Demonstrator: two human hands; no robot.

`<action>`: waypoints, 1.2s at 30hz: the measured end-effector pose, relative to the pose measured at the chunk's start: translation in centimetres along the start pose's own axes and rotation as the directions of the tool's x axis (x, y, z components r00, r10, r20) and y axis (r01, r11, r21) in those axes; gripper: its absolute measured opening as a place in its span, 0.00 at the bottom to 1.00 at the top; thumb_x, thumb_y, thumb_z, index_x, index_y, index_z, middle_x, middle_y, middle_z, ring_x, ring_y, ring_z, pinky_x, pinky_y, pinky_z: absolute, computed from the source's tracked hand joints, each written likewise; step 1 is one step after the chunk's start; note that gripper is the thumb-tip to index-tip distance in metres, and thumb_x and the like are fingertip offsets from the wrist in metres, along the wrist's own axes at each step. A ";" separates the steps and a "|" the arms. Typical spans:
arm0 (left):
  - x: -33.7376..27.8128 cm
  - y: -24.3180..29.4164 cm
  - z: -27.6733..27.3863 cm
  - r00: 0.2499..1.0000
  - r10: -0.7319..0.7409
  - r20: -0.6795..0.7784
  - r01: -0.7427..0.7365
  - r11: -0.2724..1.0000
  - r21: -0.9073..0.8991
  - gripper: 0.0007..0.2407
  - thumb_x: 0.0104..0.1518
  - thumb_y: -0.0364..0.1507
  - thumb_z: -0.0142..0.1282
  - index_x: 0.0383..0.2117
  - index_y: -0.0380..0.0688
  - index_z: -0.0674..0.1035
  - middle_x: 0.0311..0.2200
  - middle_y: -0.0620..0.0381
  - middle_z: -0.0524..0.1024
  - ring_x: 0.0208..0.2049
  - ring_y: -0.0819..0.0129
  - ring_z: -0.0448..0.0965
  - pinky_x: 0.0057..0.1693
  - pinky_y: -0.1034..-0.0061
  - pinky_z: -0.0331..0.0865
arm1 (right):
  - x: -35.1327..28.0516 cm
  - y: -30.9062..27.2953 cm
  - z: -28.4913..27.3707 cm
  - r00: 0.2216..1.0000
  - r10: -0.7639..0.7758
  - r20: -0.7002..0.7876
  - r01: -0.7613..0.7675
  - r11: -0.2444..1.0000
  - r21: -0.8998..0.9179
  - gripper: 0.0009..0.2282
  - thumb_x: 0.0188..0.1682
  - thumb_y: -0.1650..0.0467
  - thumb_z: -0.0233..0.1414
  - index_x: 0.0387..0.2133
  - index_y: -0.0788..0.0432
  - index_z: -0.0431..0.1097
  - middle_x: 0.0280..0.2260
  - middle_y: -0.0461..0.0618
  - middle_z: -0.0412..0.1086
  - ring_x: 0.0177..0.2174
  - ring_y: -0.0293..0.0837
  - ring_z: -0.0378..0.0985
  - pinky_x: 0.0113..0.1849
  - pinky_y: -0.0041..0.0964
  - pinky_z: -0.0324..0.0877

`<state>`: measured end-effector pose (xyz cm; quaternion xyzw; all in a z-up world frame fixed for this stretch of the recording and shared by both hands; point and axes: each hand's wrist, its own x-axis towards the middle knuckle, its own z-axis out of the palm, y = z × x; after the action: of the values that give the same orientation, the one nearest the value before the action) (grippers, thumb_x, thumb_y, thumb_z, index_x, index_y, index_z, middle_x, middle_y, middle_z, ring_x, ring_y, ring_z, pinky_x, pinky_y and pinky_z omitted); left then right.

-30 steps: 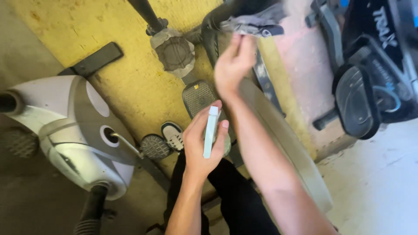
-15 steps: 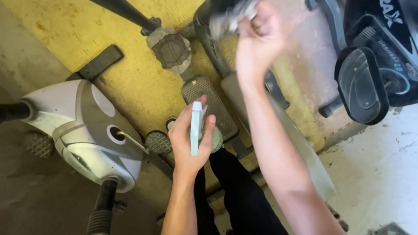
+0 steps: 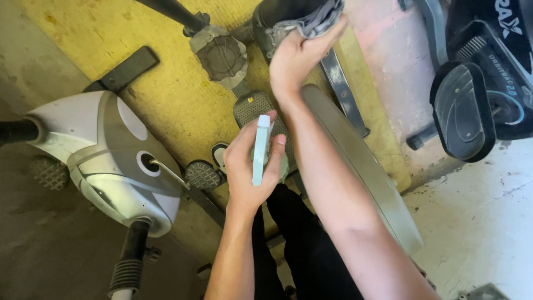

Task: Cleaning various pieces of gym equipment using a spray bottle and a cloth.

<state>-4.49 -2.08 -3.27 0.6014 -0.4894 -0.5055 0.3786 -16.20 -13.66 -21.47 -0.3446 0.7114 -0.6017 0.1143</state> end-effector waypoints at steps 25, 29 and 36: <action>0.0 -8.5 -0.4 0.994 -0.086 -0.060 0.079 0.990 -0.118 0.12 0.57 0.25 0.62 0.48 0.39 0.81 0.41 0.48 0.83 0.43 0.60 0.87 0.51 0.72 0.77 | 10.2 -10.5 -7.5 0.588 -0.645 0.488 0.736 0.677 0.008 0.12 0.41 0.81 0.56 0.32 0.59 0.62 0.38 0.52 0.62 0.37 0.47 0.66 0.38 0.43 0.61; 0.1 -13.1 1.0 0.996 -0.022 -0.082 0.008 0.985 -0.170 0.11 0.57 0.24 0.62 0.46 0.38 0.80 0.40 0.47 0.83 0.42 0.57 0.86 0.50 0.71 0.77 | 11.9 -8.2 -10.1 0.201 -0.718 0.667 0.973 0.223 -0.053 0.12 0.38 0.79 0.59 0.32 0.59 0.65 0.46 0.58 0.59 0.48 0.53 0.61 0.46 0.52 0.54; 0.2 -19.3 2.5 0.989 -0.125 -0.079 0.109 0.977 -0.184 0.12 0.55 0.26 0.62 0.44 0.39 0.80 0.37 0.46 0.83 0.37 0.54 0.86 0.45 0.68 0.77 | 8.5 -2.9 -7.8 -0.155 -0.428 0.890 0.981 -0.173 0.088 0.09 0.35 0.73 0.57 0.30 0.54 0.69 0.48 0.47 0.69 0.50 0.50 0.65 0.49 0.49 0.55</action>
<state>-2.98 2.34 -22.19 0.6150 -0.3878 -0.5411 0.4225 -25.90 -13.08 -14.65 -0.9195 0.3321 0.0003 -0.2101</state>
